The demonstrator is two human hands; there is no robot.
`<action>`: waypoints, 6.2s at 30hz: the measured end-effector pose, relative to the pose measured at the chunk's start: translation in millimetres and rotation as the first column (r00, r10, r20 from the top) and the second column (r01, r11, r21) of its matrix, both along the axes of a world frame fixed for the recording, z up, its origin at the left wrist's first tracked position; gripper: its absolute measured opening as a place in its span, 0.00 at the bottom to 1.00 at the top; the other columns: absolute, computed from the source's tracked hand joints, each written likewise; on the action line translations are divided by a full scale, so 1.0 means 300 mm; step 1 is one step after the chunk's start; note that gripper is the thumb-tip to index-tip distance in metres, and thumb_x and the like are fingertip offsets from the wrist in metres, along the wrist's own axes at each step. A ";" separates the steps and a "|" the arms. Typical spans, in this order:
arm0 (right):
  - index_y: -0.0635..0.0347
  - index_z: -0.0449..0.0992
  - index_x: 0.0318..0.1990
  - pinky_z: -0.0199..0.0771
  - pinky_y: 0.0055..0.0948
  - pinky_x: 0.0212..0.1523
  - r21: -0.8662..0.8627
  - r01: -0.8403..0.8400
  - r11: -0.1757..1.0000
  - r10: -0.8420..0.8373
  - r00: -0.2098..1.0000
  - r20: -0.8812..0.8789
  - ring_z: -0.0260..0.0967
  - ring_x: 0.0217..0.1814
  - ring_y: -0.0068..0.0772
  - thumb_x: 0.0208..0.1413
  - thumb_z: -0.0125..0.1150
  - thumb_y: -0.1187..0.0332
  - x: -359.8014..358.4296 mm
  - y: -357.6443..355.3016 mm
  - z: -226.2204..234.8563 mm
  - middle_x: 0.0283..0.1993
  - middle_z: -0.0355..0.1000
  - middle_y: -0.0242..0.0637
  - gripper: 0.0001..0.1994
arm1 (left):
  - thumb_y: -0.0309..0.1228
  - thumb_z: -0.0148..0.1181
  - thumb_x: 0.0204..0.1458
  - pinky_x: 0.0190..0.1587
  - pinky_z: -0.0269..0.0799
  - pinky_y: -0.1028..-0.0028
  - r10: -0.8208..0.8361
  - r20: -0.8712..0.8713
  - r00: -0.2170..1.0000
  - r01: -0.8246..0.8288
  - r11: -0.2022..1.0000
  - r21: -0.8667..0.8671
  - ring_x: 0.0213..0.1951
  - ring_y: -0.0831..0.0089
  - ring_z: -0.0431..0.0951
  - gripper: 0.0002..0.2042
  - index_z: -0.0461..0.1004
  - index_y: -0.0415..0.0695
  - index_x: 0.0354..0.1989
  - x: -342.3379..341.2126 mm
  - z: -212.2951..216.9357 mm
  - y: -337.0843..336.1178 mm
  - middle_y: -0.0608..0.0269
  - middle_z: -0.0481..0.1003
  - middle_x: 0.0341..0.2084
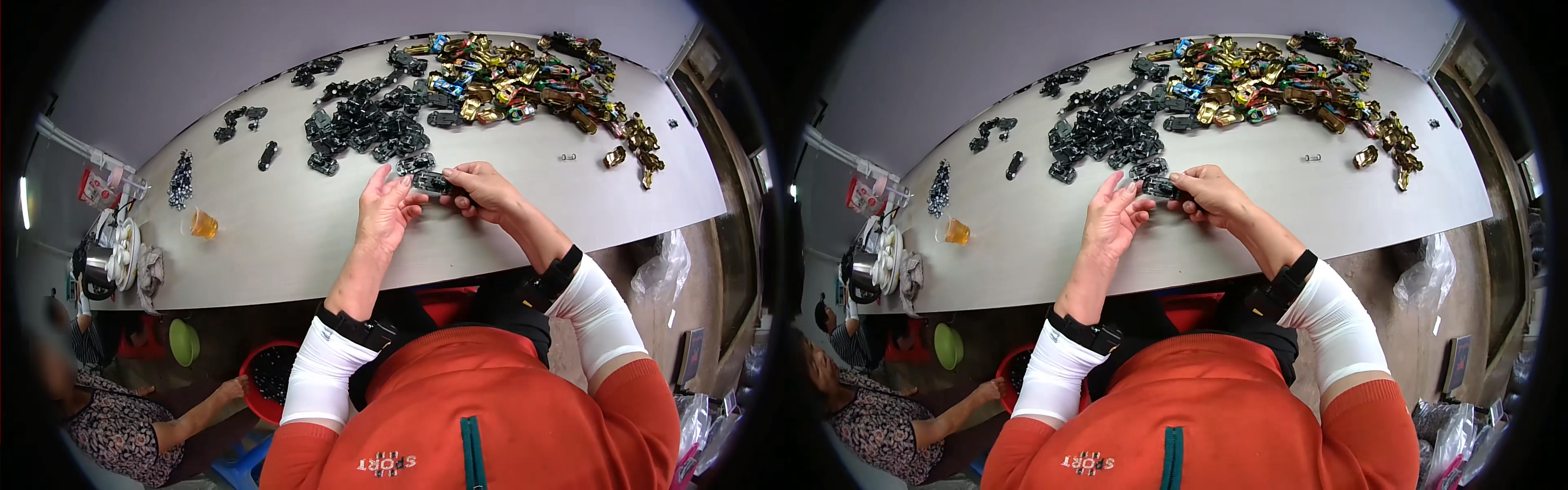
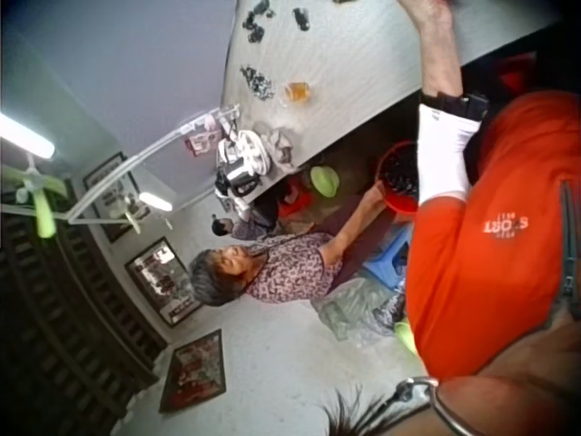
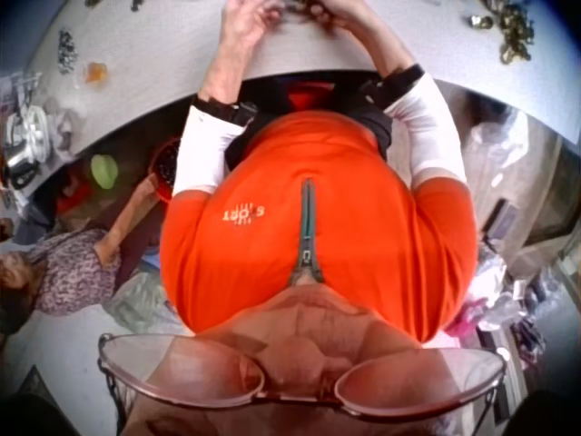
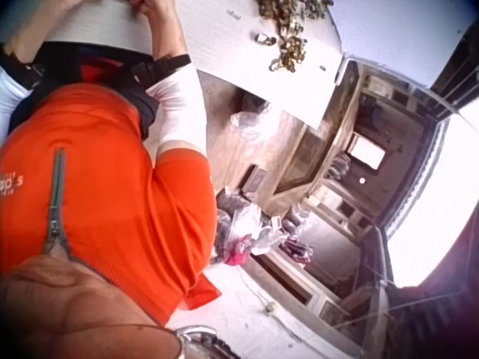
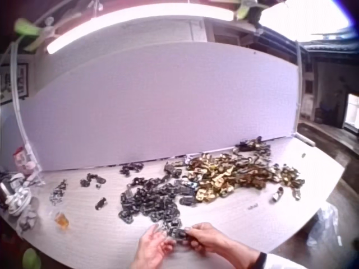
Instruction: The person assembles small toy cars by hand at a table. They pick up a black chassis and a colored body, then press the two parts together to form a complete car. The process is repeated for multiple units, with the person handling the parts one at a time.
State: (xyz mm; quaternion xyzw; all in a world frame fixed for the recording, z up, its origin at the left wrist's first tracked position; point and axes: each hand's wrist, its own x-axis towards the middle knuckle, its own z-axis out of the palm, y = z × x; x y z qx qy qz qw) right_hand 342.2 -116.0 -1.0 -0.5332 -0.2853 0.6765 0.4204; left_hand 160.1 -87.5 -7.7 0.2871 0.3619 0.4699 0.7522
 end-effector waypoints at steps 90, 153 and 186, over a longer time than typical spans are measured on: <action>0.68 0.74 0.34 0.66 0.23 0.21 0.403 -0.190 0.895 -0.043 0.863 0.503 0.67 0.22 0.23 0.47 0.65 0.68 -0.043 -0.160 0.161 0.26 0.74 0.40 0.11 | 0.21 0.61 0.47 0.29 0.70 0.82 -0.348 0.359 0.866 0.286 0.934 0.215 0.37 0.74 0.74 0.18 0.70 0.38 0.48 -0.138 -0.093 -0.109 0.50 0.73 0.43; 0.60 0.72 0.46 0.72 0.35 0.35 0.635 -0.463 0.619 -0.253 0.648 0.719 0.71 0.35 0.46 0.43 0.62 0.79 -0.157 -0.241 0.122 0.33 0.72 0.45 0.19 | 0.21 0.64 0.44 0.33 0.74 0.82 -0.390 0.143 0.910 0.328 0.886 0.329 0.36 0.76 0.76 0.15 0.73 0.36 0.42 -0.118 -0.075 -0.128 0.66 0.72 0.35; 0.63 0.74 0.44 0.71 0.19 0.27 0.737 -0.122 0.664 -0.348 0.822 0.450 0.72 0.27 0.21 0.42 0.63 0.83 -0.160 -0.250 0.095 0.29 0.72 0.37 0.18 | 0.25 0.61 0.49 0.31 0.73 0.80 -0.290 0.261 0.921 0.224 0.941 0.255 0.32 0.75 0.77 0.17 0.70 0.34 0.47 -0.120 -0.073 -0.126 0.54 0.76 0.37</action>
